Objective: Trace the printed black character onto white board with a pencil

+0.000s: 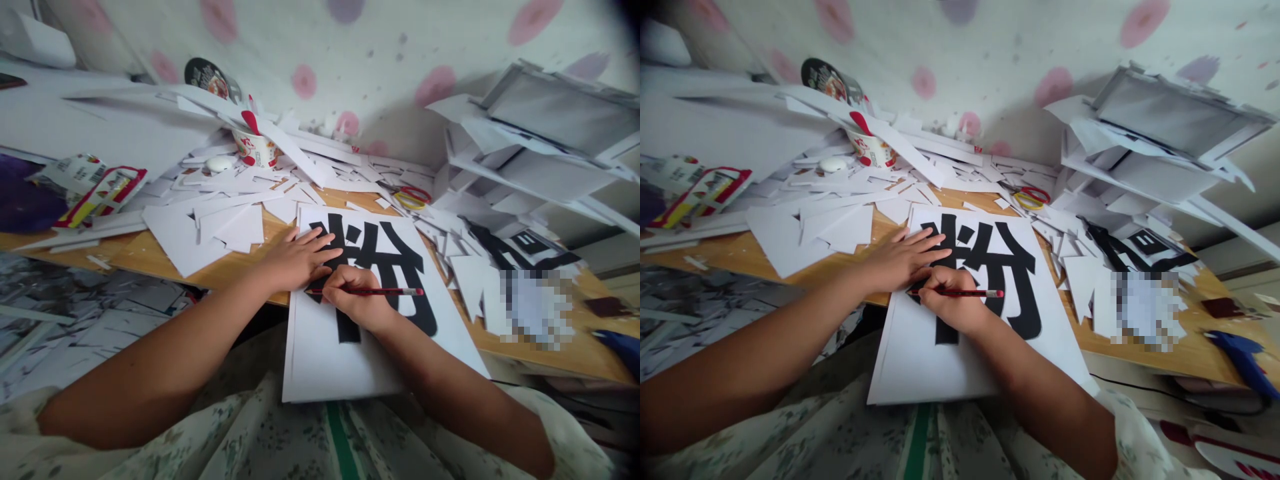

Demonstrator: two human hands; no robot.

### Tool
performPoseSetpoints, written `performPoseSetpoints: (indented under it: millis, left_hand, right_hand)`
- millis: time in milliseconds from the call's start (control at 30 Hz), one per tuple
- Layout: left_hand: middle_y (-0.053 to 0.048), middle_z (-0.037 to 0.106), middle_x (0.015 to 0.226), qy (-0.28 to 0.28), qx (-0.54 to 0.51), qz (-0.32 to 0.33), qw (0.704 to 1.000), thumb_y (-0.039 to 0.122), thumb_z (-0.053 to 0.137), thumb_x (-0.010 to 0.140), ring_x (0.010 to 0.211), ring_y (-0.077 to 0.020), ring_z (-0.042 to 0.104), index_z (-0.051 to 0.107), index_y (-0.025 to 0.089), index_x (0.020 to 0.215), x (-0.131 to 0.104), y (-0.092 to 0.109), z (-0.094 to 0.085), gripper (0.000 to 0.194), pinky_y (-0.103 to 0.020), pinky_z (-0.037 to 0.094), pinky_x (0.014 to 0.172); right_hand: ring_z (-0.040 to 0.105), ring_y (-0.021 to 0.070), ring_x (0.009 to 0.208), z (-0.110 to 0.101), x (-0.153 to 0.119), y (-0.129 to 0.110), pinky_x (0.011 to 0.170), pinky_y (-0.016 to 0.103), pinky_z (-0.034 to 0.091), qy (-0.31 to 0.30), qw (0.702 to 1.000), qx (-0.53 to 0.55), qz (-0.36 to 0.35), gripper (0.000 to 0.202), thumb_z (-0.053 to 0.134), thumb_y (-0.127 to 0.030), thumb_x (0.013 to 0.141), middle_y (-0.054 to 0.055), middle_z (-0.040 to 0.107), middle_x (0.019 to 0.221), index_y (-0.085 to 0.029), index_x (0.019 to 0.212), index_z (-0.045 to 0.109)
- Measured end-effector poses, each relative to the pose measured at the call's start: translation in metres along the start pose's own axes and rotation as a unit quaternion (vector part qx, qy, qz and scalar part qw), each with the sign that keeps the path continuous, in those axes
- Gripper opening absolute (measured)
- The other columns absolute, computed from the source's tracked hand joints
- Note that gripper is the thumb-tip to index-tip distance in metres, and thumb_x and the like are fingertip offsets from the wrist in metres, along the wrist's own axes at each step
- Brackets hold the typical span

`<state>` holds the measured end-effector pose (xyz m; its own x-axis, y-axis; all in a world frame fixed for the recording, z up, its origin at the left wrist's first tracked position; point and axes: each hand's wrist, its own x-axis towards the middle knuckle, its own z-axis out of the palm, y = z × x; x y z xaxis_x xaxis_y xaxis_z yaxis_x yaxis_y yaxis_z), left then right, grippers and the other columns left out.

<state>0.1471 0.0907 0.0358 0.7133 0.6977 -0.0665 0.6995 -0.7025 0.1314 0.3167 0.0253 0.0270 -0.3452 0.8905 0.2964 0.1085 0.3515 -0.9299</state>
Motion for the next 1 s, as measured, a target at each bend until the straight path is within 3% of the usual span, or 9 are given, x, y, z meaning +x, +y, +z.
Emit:
performPoseSetpoints:
  millis: [367,867,1000]
  left_hand:
    - [0.004,0.018,0.161,-0.001,0.006,-0.003,1.0,0.049,0.032,0.099,0.149,-0.0239,0.01,0.03,0.037,0.148,0.001,-0.001,0.002,0.05,-0.053,0.008,0.117]
    - [0.003,0.02,0.16,0.008,0.0,-0.003,1.0,0.051,0.032,0.099,0.148,-0.0245,0.012,0.031,0.037,0.147,0.001,-0.002,0.003,0.051,-0.053,0.01,0.117]
    - [0.003,0.019,0.161,0.015,0.005,0.001,1.0,0.053,0.03,0.098,0.148,-0.0253,0.011,0.031,0.037,0.147,0.002,-0.003,0.005,0.051,-0.054,0.01,0.116]
  right_hand:
    - [0.054,0.0104,0.055,-0.009,0.0,-0.001,0.053,0.024,0.044,-0.026,0.999,-0.013,0.015,0.018,0.056,-0.01,0.072,0.0,0.061,0.061,-0.018,0.057,0.054]
    - [0.053,0.0117,0.054,-0.016,0.002,-0.009,0.07,0.032,0.054,-0.042,0.998,0.016,0.037,0.022,0.054,-0.013,0.07,-0.003,0.053,0.052,-0.021,0.05,0.047]
    - [0.055,0.0116,0.054,-0.016,0.0,-0.005,0.069,0.032,0.053,-0.022,0.997,0.037,0.058,0.022,0.056,-0.012,0.068,-0.004,0.055,0.051,-0.021,0.049,0.049]
